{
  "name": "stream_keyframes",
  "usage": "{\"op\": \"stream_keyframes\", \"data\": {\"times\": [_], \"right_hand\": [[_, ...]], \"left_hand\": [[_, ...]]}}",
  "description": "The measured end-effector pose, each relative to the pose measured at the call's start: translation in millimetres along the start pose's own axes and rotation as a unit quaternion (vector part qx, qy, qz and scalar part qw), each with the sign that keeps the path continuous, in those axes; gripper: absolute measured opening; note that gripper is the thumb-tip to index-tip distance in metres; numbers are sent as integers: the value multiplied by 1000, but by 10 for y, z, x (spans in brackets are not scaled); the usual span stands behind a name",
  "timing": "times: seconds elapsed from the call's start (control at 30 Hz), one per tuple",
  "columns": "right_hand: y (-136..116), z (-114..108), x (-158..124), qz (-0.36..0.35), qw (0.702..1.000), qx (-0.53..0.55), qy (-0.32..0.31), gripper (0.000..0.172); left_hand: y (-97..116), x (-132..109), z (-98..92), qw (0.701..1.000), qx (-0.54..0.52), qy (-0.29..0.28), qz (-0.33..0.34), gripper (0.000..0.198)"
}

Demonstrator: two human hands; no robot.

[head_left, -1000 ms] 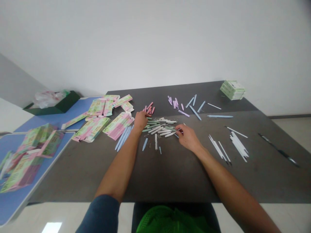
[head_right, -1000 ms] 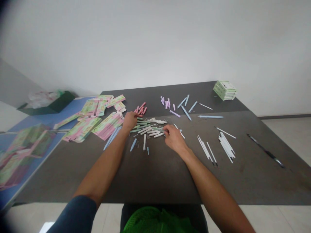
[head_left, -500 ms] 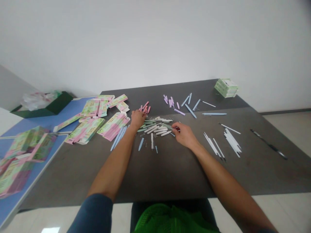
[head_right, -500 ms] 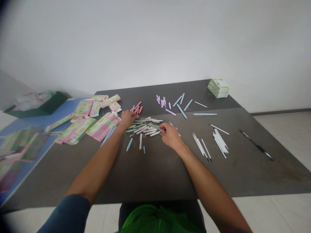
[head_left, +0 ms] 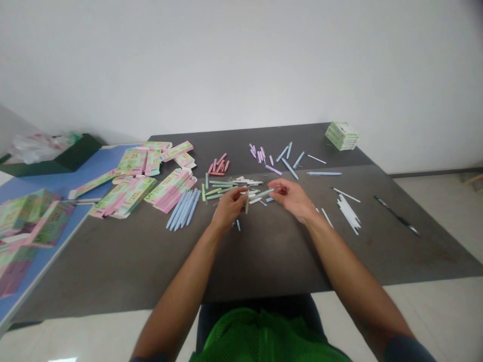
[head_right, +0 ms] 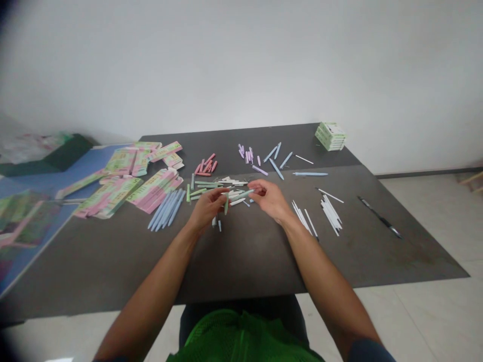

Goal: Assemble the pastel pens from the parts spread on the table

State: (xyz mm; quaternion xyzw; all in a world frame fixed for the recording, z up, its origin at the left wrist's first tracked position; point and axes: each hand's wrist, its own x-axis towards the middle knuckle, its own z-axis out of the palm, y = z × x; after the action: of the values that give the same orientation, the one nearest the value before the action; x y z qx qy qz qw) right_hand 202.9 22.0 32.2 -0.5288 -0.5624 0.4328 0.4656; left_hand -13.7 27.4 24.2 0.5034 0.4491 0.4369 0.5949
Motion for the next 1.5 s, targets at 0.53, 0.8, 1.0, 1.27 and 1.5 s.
{"op": "stream_keyframes", "data": {"times": [0.53, 0.8, 1.0, 1.27, 1.5], "right_hand": [[233, 207, -123, -120, 985, -68, 101, 19], [265, 292, -211, -209, 960, -174, 62, 10], [320, 322, -176, -208, 958, -183, 76, 14], [334, 215, -111, -110, 982, -73, 138, 18], [357, 143, -64, -100, 981, -53, 155, 18]], "left_hand": [[-293, -84, 181, 979, 202, 2, -2, 25], [-325, -147, 205, 868, 490, 30, 67, 17], [-395, -91, 210, 866, 485, -7, 123, 18], [-446, -66, 168, 870, 479, -29, 111, 17], [-413, -86, 192, 864, 490, -28, 112, 24]]}}
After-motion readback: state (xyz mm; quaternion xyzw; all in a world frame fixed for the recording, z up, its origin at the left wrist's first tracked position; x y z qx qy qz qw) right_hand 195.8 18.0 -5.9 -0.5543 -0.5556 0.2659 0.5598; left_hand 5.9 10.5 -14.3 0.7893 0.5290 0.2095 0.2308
